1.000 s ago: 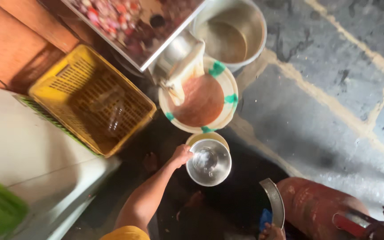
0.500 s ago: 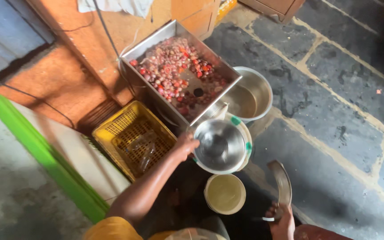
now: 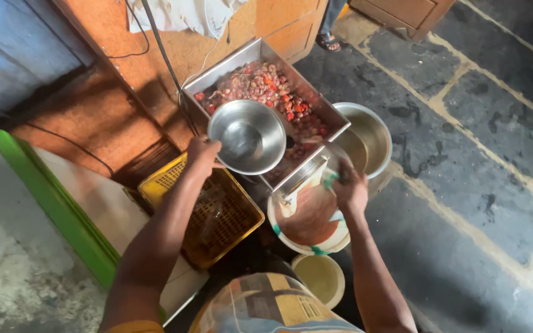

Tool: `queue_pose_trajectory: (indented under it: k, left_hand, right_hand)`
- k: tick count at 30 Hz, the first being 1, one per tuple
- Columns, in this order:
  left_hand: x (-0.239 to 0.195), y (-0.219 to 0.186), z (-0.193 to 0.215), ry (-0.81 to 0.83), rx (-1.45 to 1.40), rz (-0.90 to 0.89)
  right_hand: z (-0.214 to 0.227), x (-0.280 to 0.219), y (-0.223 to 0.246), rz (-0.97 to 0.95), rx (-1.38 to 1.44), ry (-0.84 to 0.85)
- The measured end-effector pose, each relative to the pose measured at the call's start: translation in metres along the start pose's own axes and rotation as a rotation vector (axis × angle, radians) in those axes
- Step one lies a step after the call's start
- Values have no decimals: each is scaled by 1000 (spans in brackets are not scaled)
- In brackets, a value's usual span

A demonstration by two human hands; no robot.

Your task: The person uses a wooden spatula to push whole red tomatoes into a metal food processing machine. The machine grinds the tomatoes, and a red pulp is collected in a bowl below. The person occasionally uses a metal bowl to assist in guiding the tomatoes.

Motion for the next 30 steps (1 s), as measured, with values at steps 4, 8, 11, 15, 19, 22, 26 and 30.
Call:
queue_pose_trajectory:
  k: [4,8,11,15,19,22,26,30]
  left_hand:
    - [15,-10,13,-119,12,3]
    - [30,-9,9,-155,-16,60]
    - [35,-2,10,-111,-91,31]
    - [48,9,8,-147,-71,91]
    - [54,16,0,-142,-119,104]
    - [55,11,-3,-192,-64,126]
    - [49,5,-12,-163,-90,83]
    - [48,0,-20,-245,-50,121]
  right_hand:
    - [-69,46,1,231,-676,349]
    - [-112,79,-23,246,-672,353]
    - [-111,112,-33,222,-478,232]
    - [-97,165,-45,79,-439,254]
    - [-110,171,-58,-78,-502,357]
    - [-127,167,-65,-114,-430,318]
    - [-146,193,-71,-52,-394,370]
    - [-166,244,-49,86,-418,365]
Point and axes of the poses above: each hand's wrist, its own x-axis towards the middle knuckle, its own z-axis out of the back of the hand, y = z × x, the point moved 5 cm from there along x, towards the middle knuckle, and after that the axes turned 5 degrees about z, right-handed, at the moved point
